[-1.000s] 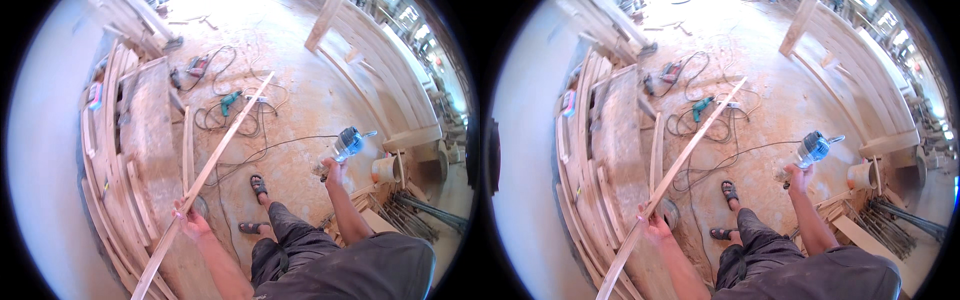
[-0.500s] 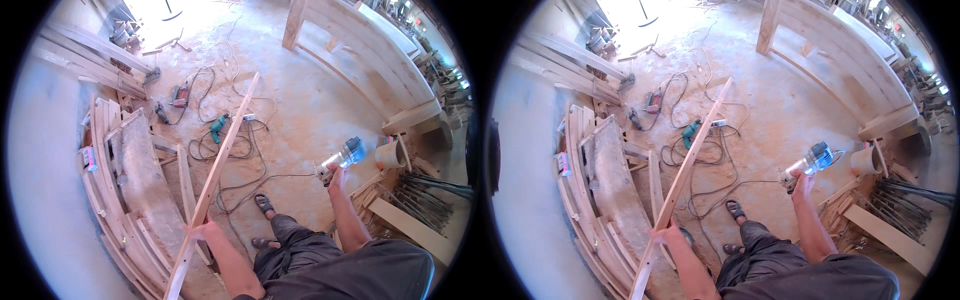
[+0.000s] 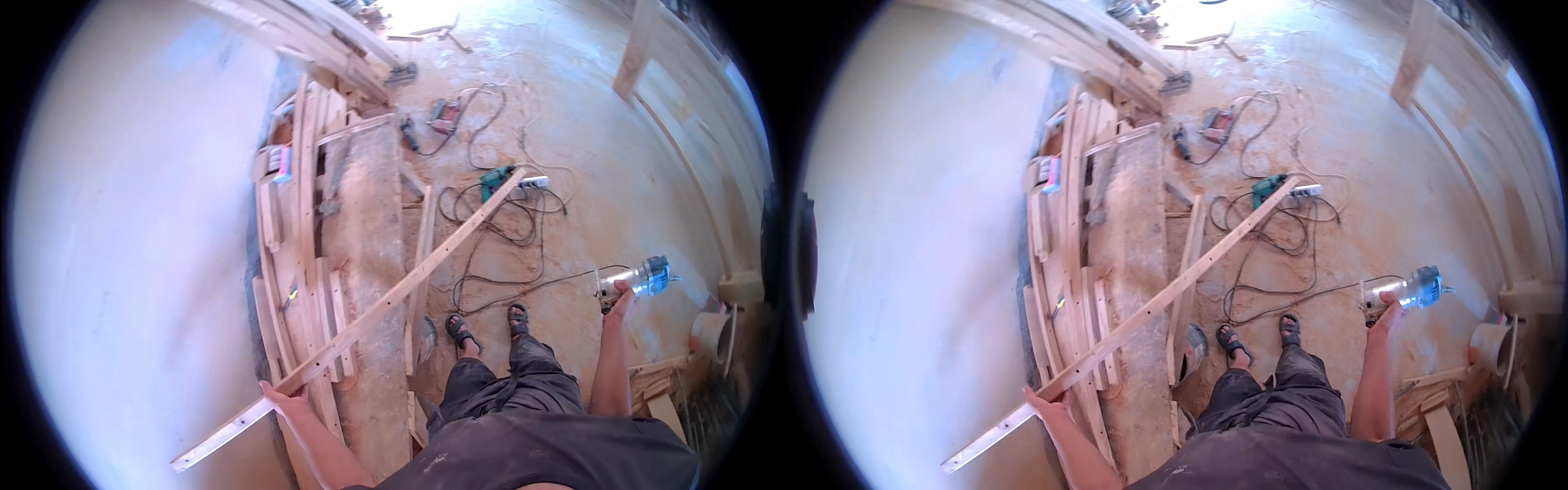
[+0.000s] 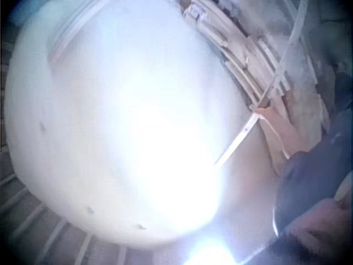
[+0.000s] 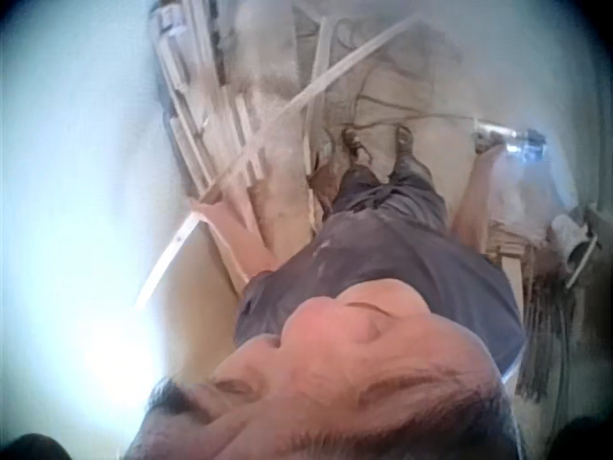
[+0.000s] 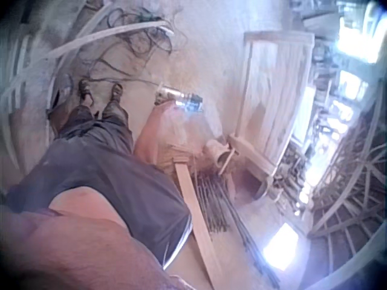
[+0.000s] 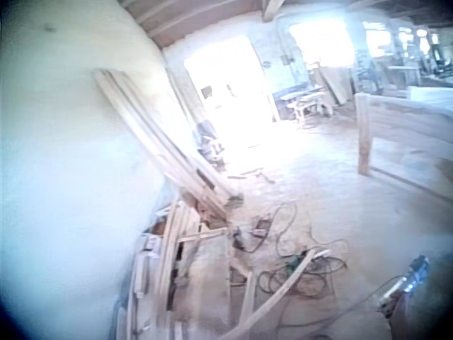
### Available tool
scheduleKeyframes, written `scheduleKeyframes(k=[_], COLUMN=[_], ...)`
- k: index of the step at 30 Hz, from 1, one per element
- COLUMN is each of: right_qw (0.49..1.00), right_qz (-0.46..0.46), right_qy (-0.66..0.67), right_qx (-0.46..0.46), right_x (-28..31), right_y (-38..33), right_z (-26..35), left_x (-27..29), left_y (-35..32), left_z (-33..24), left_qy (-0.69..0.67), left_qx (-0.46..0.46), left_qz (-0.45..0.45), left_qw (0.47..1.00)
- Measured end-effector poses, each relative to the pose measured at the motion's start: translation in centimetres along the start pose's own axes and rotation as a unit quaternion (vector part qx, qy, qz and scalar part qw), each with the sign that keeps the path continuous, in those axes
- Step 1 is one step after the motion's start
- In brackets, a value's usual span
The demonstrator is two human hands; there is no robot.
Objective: The person uses a handheld electric router to smooth the edges of a long wooden plank on a workbench. They then switch to an angle grinder with an orange disc to further sand and smooth the wood's surface.
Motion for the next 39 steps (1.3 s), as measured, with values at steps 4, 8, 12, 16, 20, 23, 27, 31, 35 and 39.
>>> scheduleKeyframes(k=[4, 8, 12, 16, 20, 23, 27, 31, 35, 39], right_qw=[1.0, 0.999, 0.999, 1.0, 0.999, 1.0, 0.999, 0.999, 0.999, 0.999], right_qz=[0.011, 0.034, 0.034, 0.02, 0.002, -0.008, -0.038, -0.038, -0.051, -0.021], right_qy=[0.001, -0.003, -0.011, -0.001, -0.007, 0.006, 0.019, 0.025, 0.014, 0.026], right_qx=[-0.01, -0.003, 0.007, 0.007, 0.039, 0.018, 0.022, 0.005, 0.008, 0.014], right_x=[-1.3, -3.8, -5.2, -6.1, -3.8, -3.9, -1.8, -1.2, -3.0, -3.5], right_y=[-1.6, -4.6, -6.9, -8.7, -8.7, -11.5, -12.2, -12.7, -15.4, -13.4], right_z=[-1.1, -1.2, -0.7, -1.2, -0.4, -1.2, -1.8, -4.1, -1.8, -2.9], left_x=[5.1, 1.5, -11.0, -13.6, -16.6, -16.0, -9.9, 2.1, 5.1, 2.8], left_y=[3.0, -2.5, -19.5, -7.6, -3.2, -2.3, -3.1, -0.3, -1.9, -3.2], left_z=[3.8, 8.1, 7.3, 14.3, 16.9, 16.2, 19.2, 23.9, 25.3, 19.8], left_qy=[-0.047, 0.152, 0.678, 0.781, 0.802, 0.798, 0.799, 0.757, 0.685, 0.671], left_qx=[0.035, -0.037, -0.485, -0.449, -0.205, -0.168, -0.052, -0.002, 0.027, 0.039], left_qz=[0.058, 0.211, 0.274, 0.317, 0.468, 0.5, 0.517, 0.529, 0.601, 0.587], left_qw=[0.997, 0.965, 0.479, 0.297, 0.31, 0.292, 0.304, 0.384, 0.411, 0.45])
Point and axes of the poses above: each hand's wrist, its own y-axis towards the middle knuckle, its own x-axis out of the back of the hand, z = x × y, the point moved 9 cm from there along y, towards the middle knuckle, and after that the axes turned 12 degrees about z, right-handed, at the moved point
